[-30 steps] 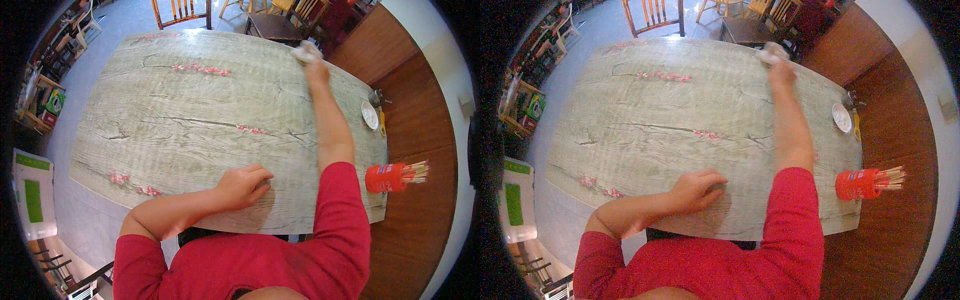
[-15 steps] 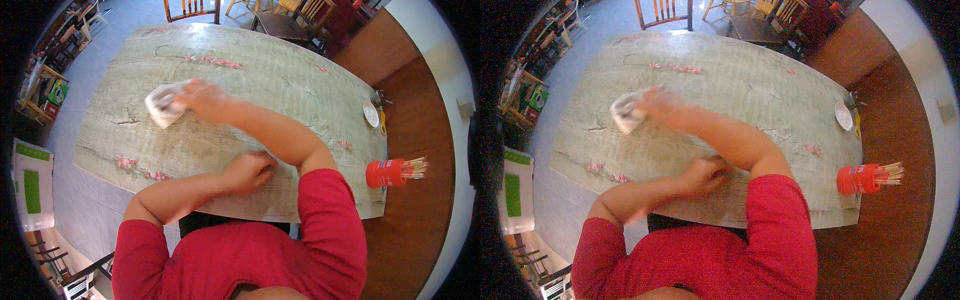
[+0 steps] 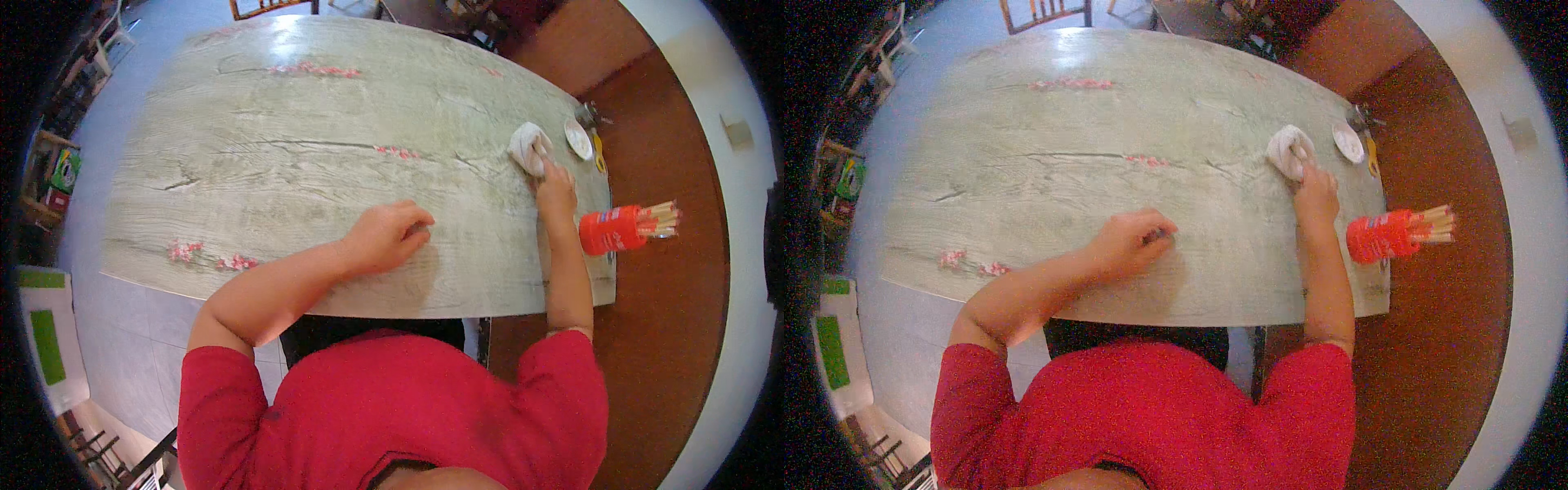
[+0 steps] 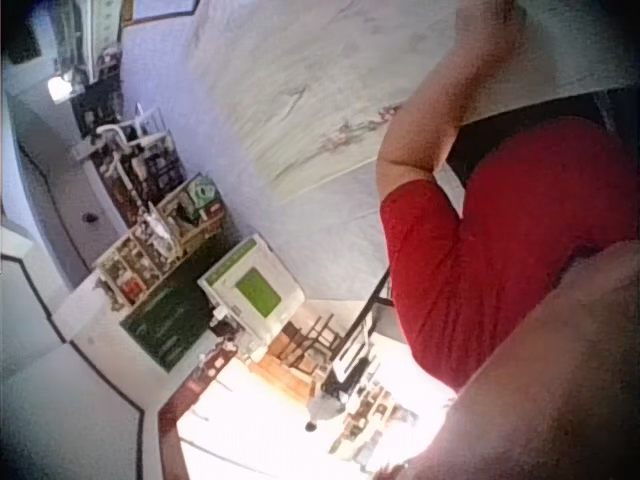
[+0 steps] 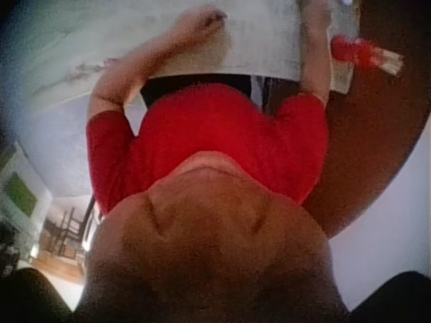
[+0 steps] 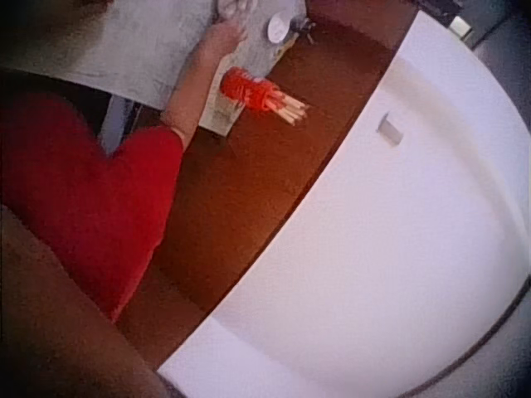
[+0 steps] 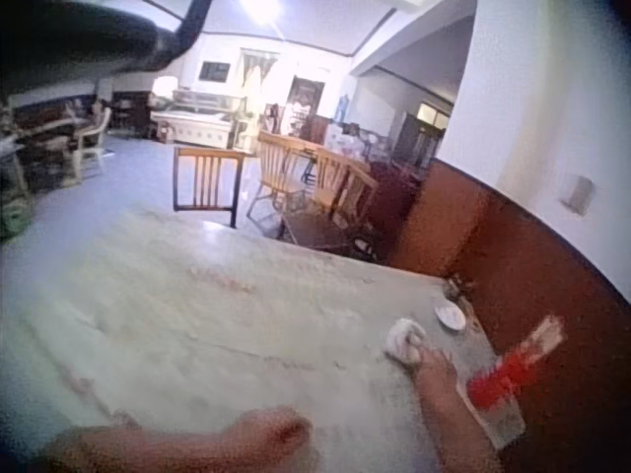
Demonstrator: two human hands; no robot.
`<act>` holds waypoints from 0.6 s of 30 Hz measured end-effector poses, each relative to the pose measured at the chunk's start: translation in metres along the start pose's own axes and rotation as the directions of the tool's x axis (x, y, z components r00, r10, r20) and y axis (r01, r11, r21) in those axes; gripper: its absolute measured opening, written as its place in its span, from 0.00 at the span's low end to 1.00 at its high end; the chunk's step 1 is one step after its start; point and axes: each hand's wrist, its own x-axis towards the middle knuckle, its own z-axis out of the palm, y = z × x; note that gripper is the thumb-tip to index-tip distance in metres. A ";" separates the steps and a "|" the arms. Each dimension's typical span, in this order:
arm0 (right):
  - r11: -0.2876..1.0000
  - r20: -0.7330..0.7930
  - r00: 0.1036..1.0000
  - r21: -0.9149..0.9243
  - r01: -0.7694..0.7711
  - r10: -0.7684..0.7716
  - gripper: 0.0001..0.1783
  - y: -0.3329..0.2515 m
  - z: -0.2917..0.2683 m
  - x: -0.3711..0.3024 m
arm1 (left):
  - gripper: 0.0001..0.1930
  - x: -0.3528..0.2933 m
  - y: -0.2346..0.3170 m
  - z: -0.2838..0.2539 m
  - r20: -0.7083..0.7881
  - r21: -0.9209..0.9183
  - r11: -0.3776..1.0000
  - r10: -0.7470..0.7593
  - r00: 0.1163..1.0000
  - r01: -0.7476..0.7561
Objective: The person wipes down a tea dispenser and several dining tables with a cloth, and then carries a washbasin containing water and the cloth across the room.
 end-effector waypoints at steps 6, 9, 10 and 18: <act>0.974 0.025 0.985 0.156 0.162 -0.168 0.25 0.024 -0.032 -0.111 | 0.10 0.001 -0.001 0.004 0.038 0.072 0.997 -0.034 0.999 0.031; 0.914 0.032 0.963 0.323 0.243 -0.268 0.24 -0.010 -0.067 -0.157 | 0.10 0.002 0.001 0.004 0.040 0.027 0.999 -0.047 0.998 0.046; 0.898 0.038 0.958 0.361 0.252 -0.284 0.24 -0.021 -0.080 -0.169 | 0.11 0.001 0.001 0.004 0.043 0.013 0.999 -0.050 0.998 0.049; 0.951 -0.133 0.963 0.175 0.256 -0.234 0.22 0.035 -0.064 -0.194 | 0.11 -0.005 0.011 0.000 0.080 -0.004 0.997 -0.082 0.993 0.082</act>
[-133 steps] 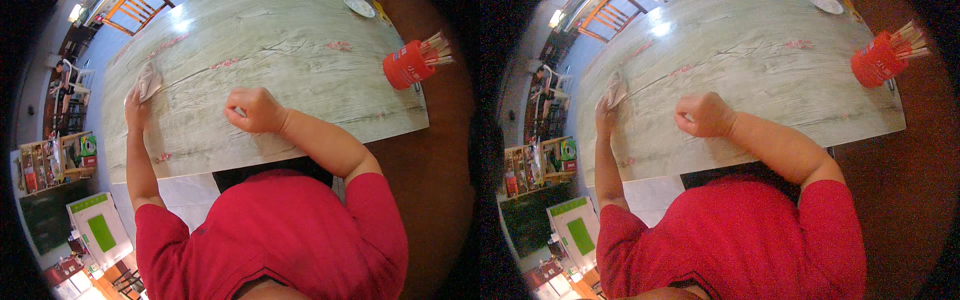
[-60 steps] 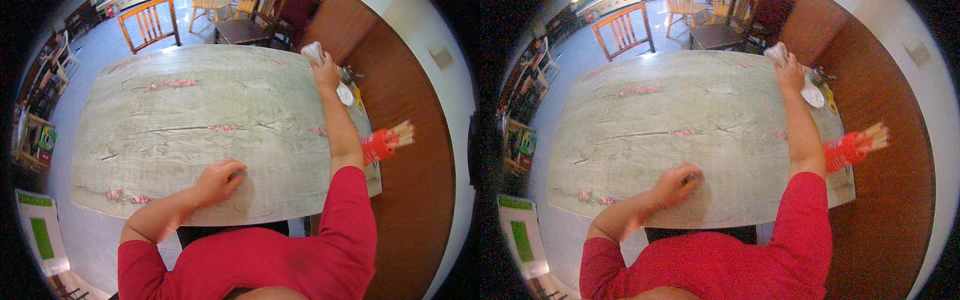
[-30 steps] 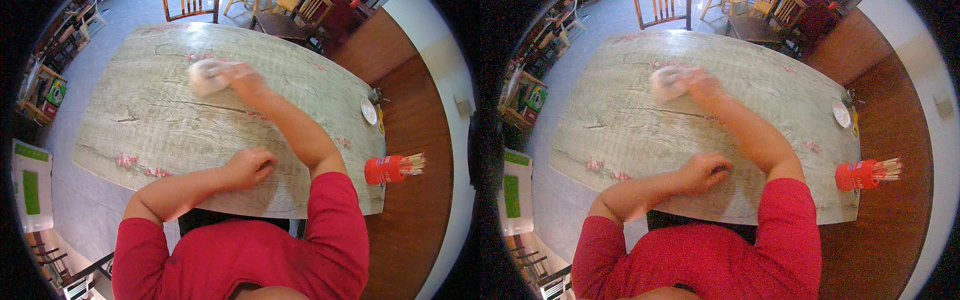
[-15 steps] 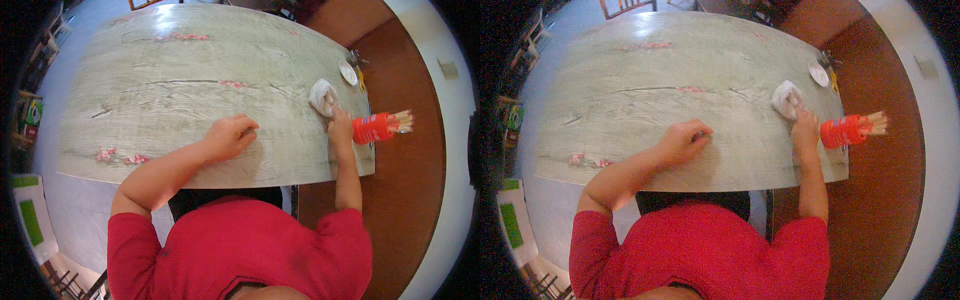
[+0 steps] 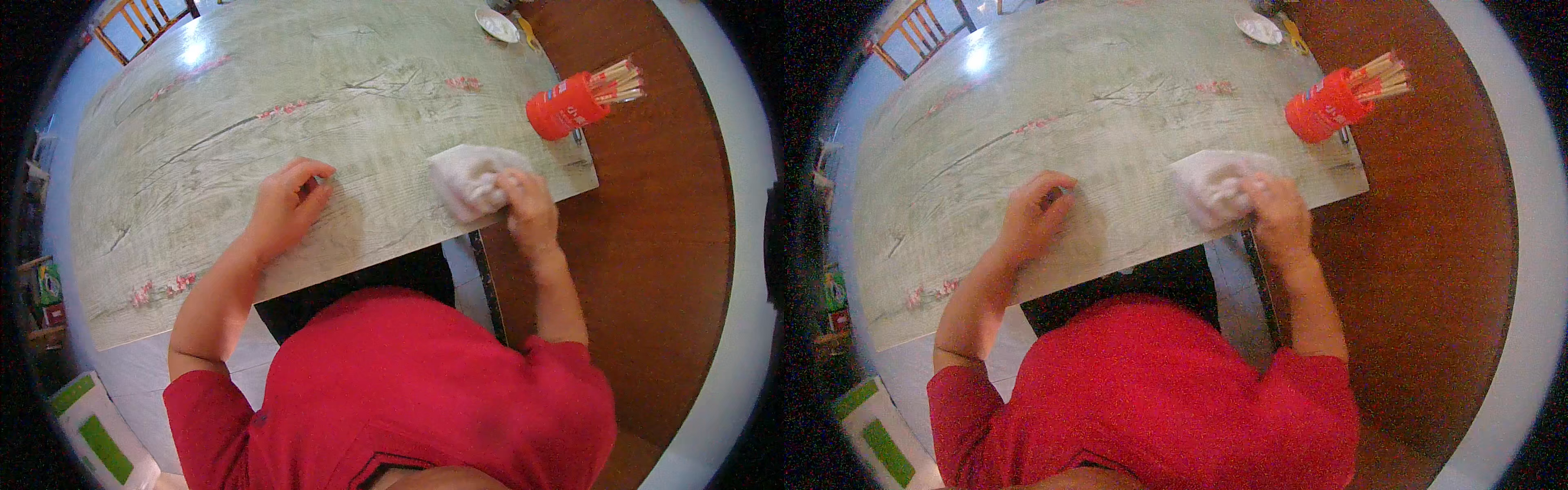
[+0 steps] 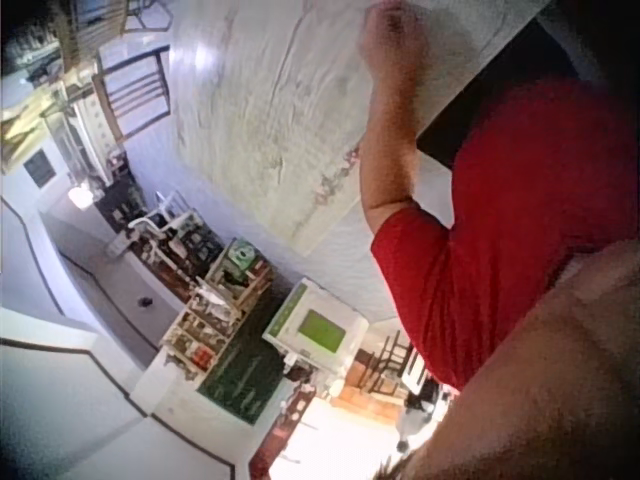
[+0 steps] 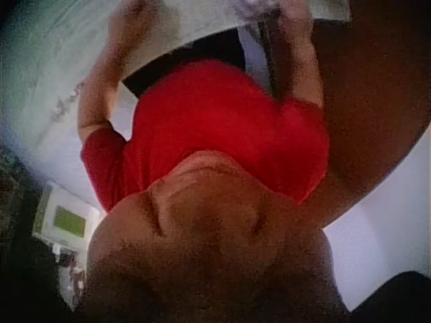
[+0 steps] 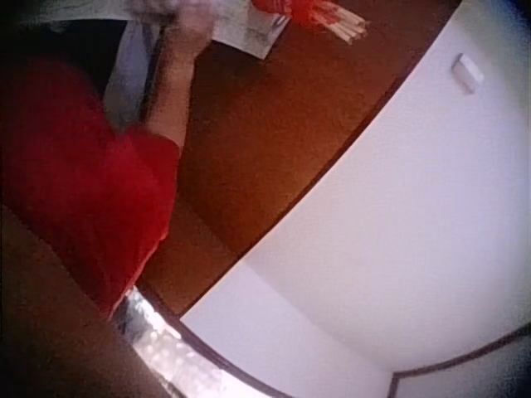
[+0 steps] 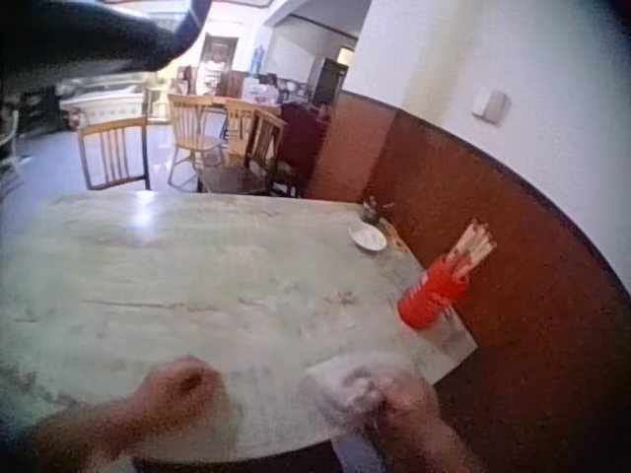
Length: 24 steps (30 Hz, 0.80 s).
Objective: The person wipes down a tea dispenser and several dining tables with a cloth, and then carries a washbasin containing water and the cloth across the room.
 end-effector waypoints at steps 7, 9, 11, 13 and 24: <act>0.969 -0.050 0.970 -0.066 -0.240 0.237 0.24 0.059 -0.006 -0.036 | 0.11 0.003 0.006 -0.001 -0.024 0.058 0.996 0.075 0.997 -0.073; 0.983 -0.063 0.981 -0.004 -0.183 0.182 0.25 0.045 -0.004 -0.040 | 0.11 0.003 0.008 -0.001 -0.009 0.072 0.997 0.035 0.999 -0.035; 0.993 -0.070 0.992 0.059 -0.103 0.107 0.26 0.012 -0.004 -0.035 | 0.10 0.003 0.008 0.000 -0.001 0.086 0.996 0.004 1.000 -0.004; 0.986 -0.069 0.995 0.153 -0.060 0.071 0.26 -0.022 0.000 -0.023 | 0.10 0.003 0.006 0.000 0.000 0.102 0.995 -0.022 1.000 0.022; 0.845 -0.120 0.947 0.427 0.321 -0.299 0.19 -0.129 0.034 0.048 | 0.08 0.005 -0.005 -0.004 -0.334 -0.240 0.968 -0.156 0.930 0.076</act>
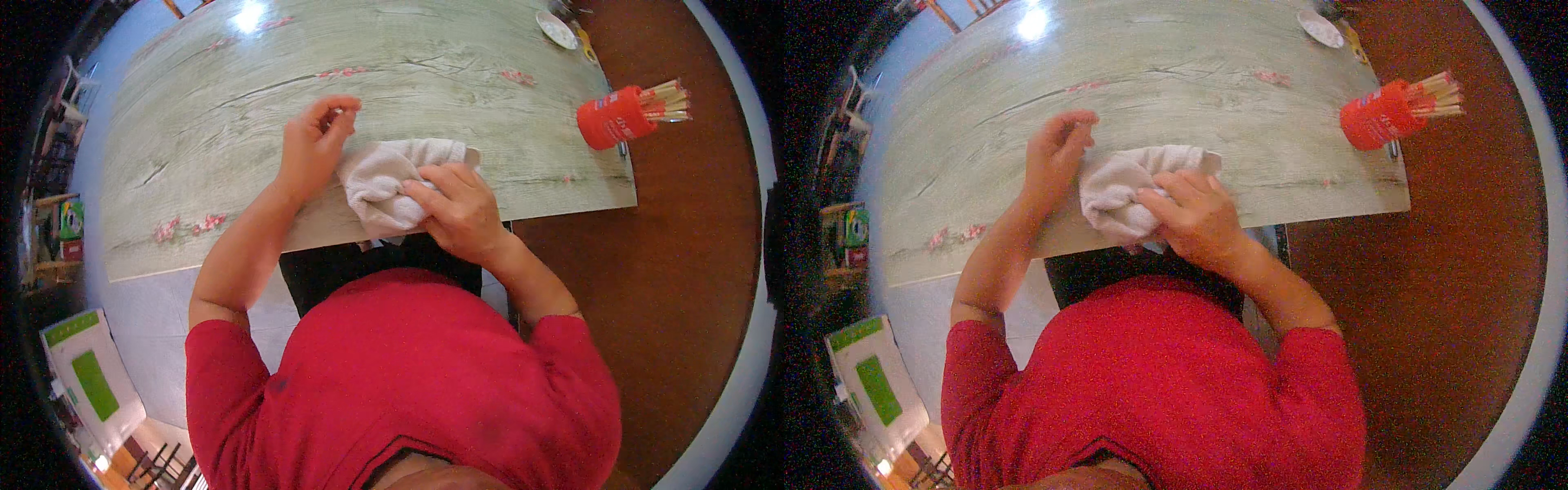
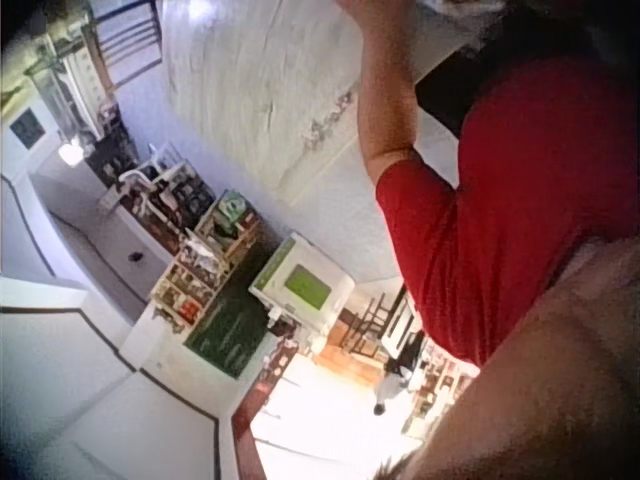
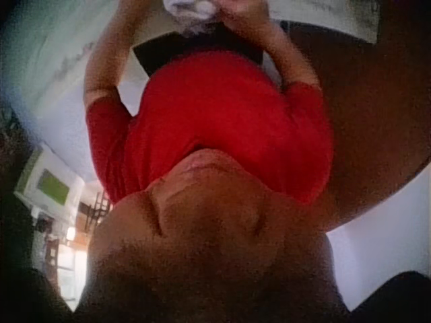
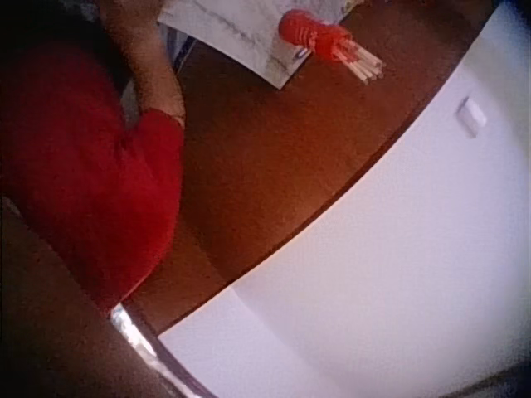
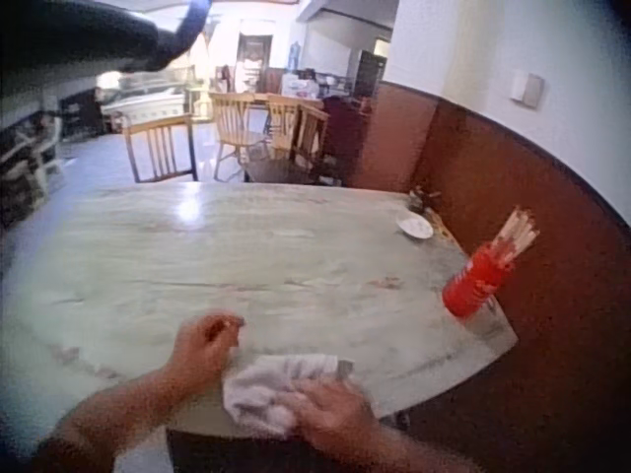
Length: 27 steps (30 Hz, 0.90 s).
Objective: The person wipes down a tea dispenser and several dining tables with a cloth, and then carries a washbasin containing water and the cloth across the room.
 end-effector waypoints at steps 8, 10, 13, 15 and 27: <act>0.972 -0.049 0.975 -0.105 0.212 -0.218 0.16 0.023 0.044 0.069 | 0.08 -0.019 0.035 -0.044 -0.440 -0.073 0.983 0.120 0.890 -0.169; 0.986 -0.035 0.990 -0.097 0.133 -0.137 0.15 0.026 0.044 0.087 | 0.08 -0.041 0.024 -0.066 -0.494 -0.018 0.967 0.212 0.843 -0.254; 0.992 -0.035 0.999 -0.128 0.001 -0.005 0.14 0.043 0.048 0.114 | 0.09 -0.079 0.005 -0.109 -0.550 0.292 0.921 0.382 0.742 -0.257; 0.973 -0.080 0.992 -0.203 -0.109 0.094 0.14 0.053 0.057 0.128 | 0.09 -0.101 -0.003 -0.139 -0.540 0.591 0.805 0.449 0.712 -0.059; 0.950 0.091 0.962 0.156 -0.269 0.257 0.25 0.031 0.120 0.189 | 0.10 -0.125 -0.044 -0.154 -0.555 0.788 0.550 0.443 0.705 0.275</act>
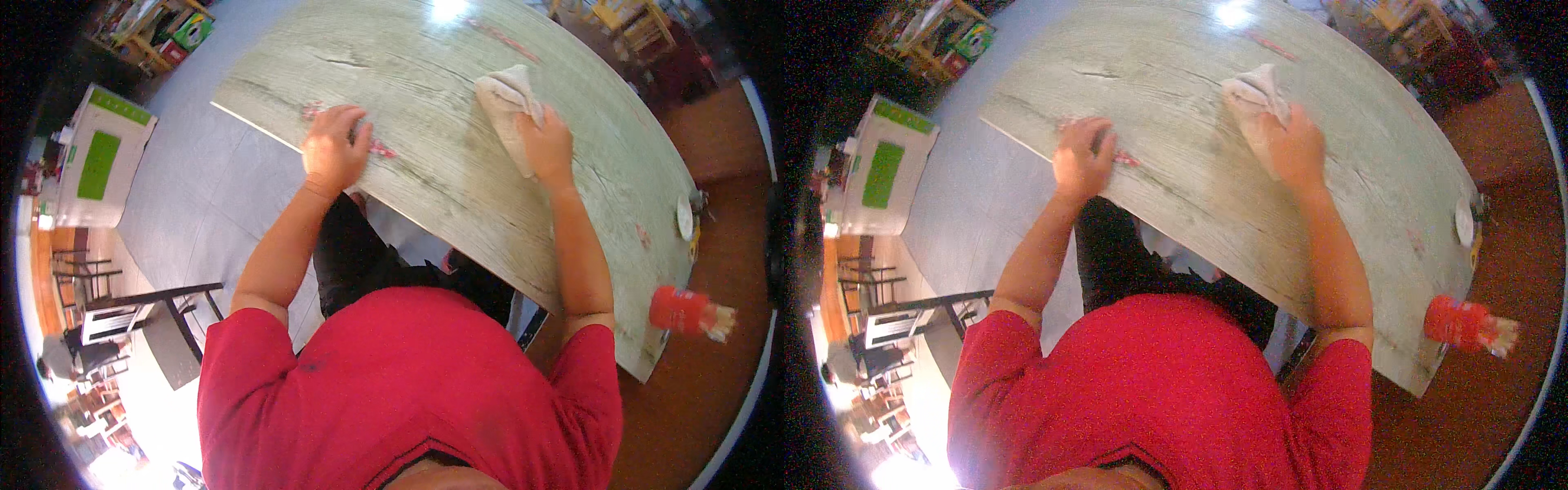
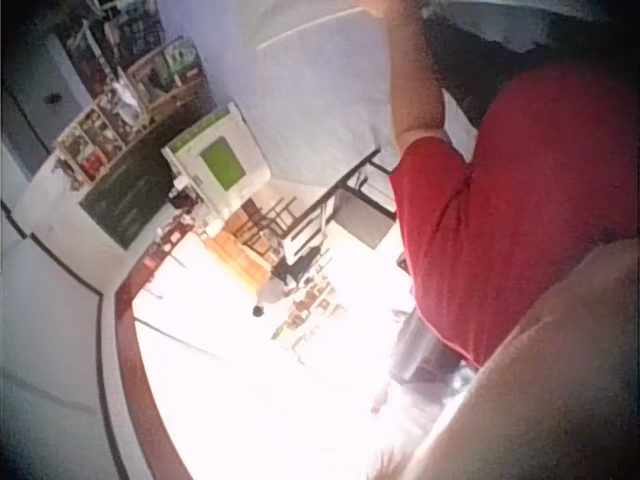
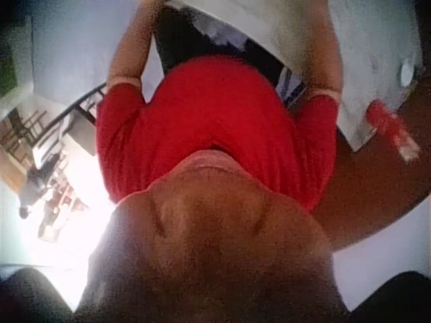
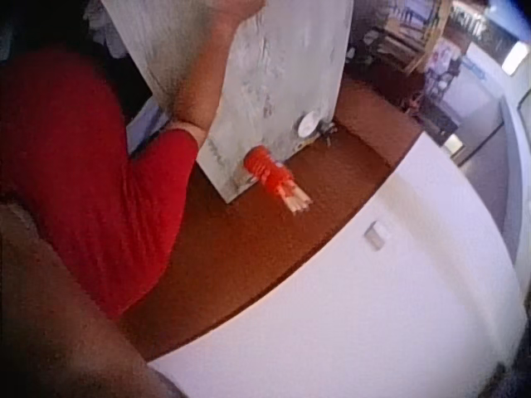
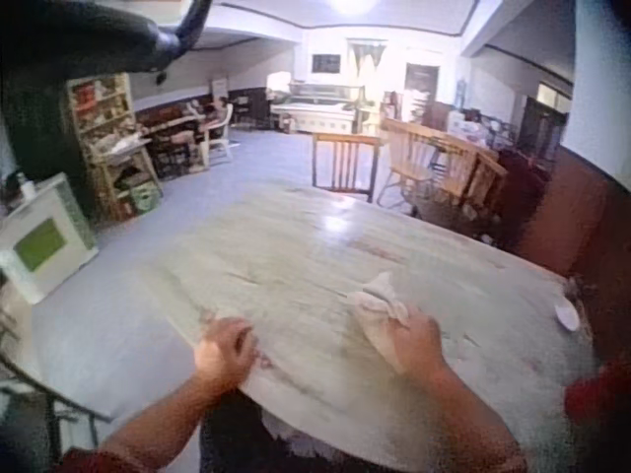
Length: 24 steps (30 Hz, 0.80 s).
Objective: The person wipes down a tea dispenser and several dining tables with a cloth, and then carries a washbasin containing water and the cloth across the room.
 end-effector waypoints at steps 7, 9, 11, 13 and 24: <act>0.928 0.080 0.929 0.122 0.351 -0.362 0.19 -0.142 0.106 0.034 | 0.10 0.005 0.000 -0.002 0.007 -0.021 0.999 0.028 1.000 -0.028; 0.865 0.050 0.867 0.125 0.487 -0.495 0.18 -0.176 0.143 0.053 | 0.10 0.007 0.002 -0.004 0.026 -0.048 0.998 0.029 0.999 -0.027; 0.790 0.023 0.795 0.140 0.597 -0.606 0.17 -0.207 0.169 0.066 | 0.10 0.009 0.005 -0.005 0.057 -0.081 0.996 0.033 0.998 -0.028; 0.740 0.031 0.749 0.185 0.647 -0.662 0.17 -0.233 0.184 0.071 | 0.10 0.009 0.007 -0.006 0.070 -0.112 0.994 0.005 0.998 0.002; 0.762 0.410 0.642 0.358 0.539 -0.647 0.19 -0.262 0.157 0.078 | 0.11 0.012 0.004 -0.022 0.298 -0.164 0.985 0.004 0.954 0.047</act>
